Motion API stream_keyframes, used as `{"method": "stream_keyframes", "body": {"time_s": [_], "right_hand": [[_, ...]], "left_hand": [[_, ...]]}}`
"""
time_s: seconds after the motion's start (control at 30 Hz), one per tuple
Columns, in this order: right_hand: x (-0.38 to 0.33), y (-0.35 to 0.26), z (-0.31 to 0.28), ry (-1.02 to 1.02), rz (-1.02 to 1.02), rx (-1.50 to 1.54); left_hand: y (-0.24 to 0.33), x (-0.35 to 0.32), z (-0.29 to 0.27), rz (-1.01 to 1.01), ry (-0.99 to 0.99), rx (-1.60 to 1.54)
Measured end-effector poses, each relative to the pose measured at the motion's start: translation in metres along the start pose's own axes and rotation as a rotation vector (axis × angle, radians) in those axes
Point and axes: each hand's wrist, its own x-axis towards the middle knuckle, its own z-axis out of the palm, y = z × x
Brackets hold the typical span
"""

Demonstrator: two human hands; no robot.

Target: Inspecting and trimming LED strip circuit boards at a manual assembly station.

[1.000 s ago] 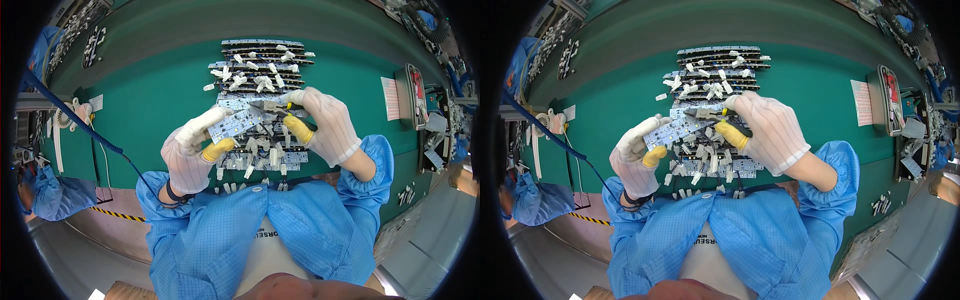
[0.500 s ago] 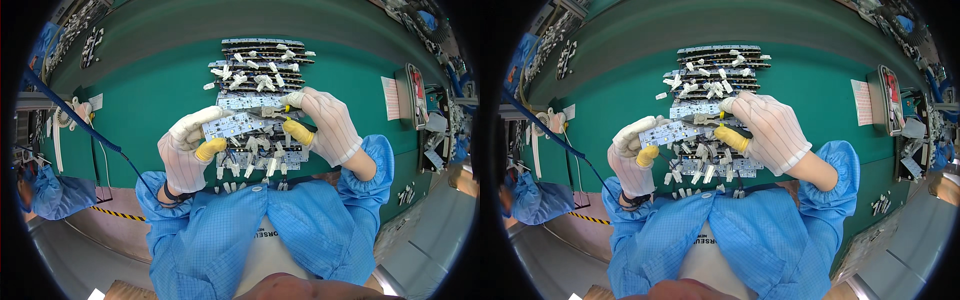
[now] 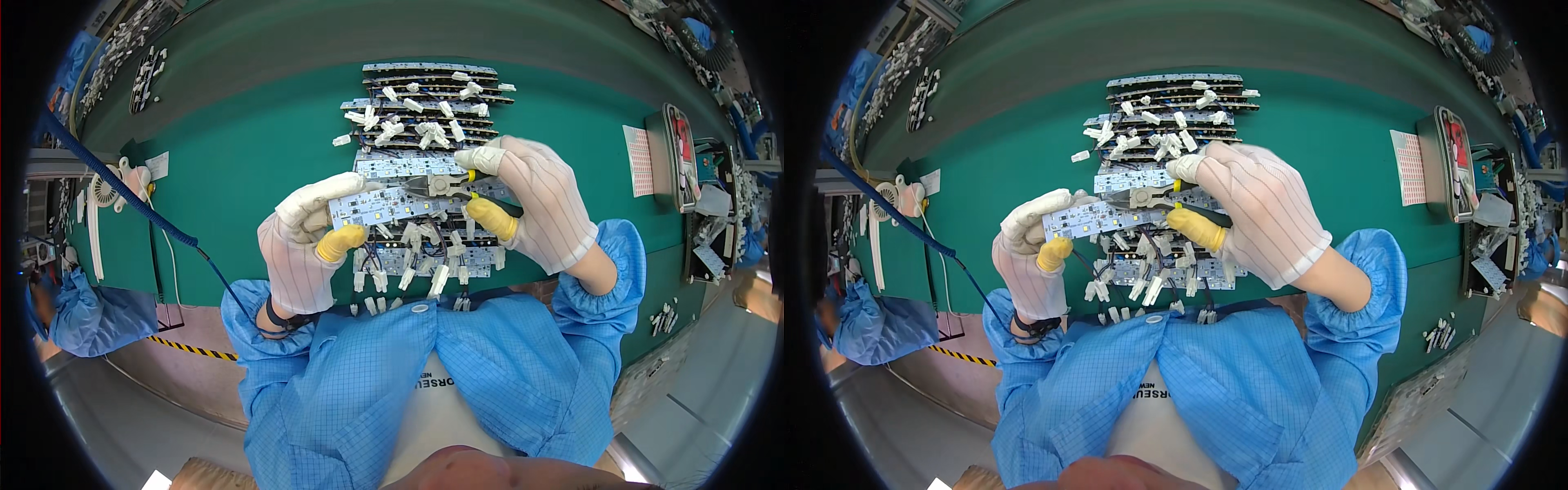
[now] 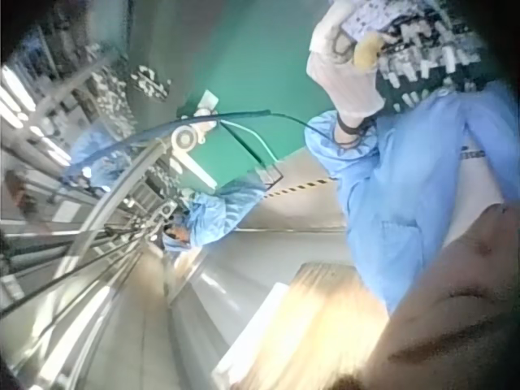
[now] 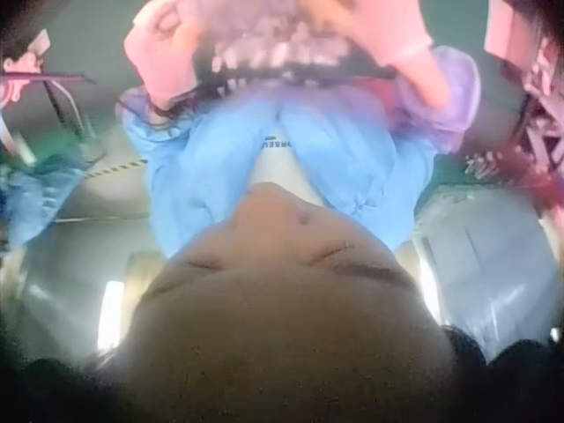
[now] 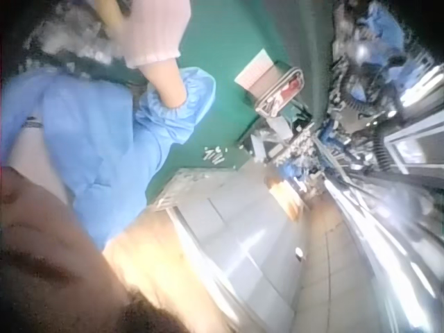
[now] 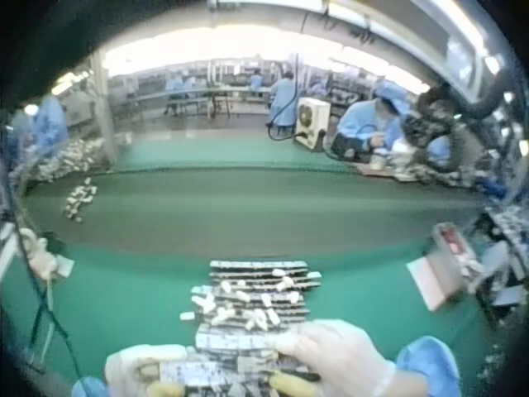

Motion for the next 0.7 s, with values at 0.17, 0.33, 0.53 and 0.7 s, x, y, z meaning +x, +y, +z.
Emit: {"method": "stream_keyframes", "body": {"time_s": [0.17, 0.33, 0.53, 0.7], "right_hand": [[0.0024, -0.0012, -0.0033, -0.048, -0.011, -0.046], [0.0007, -0.0003, -0.0057, -0.201, 0.071, 0.041], [0.0001, 0.0012, -0.0055, -0.077, 0.045, 0.037], [-0.0007, -0.0014, -0.0061, -0.168, 0.050, 0.004]], "left_hand": [[-0.0030, -0.0025, -0.0001, 0.028, -0.006, 0.011], [-0.0014, -0.0017, 0.0008, 0.015, 0.013, 0.037], [-0.0019, 0.0007, 0.0003, 0.027, 0.062, 0.149], [-0.0009, -0.0003, -0.0010, -0.037, 0.037, 0.177]]}}
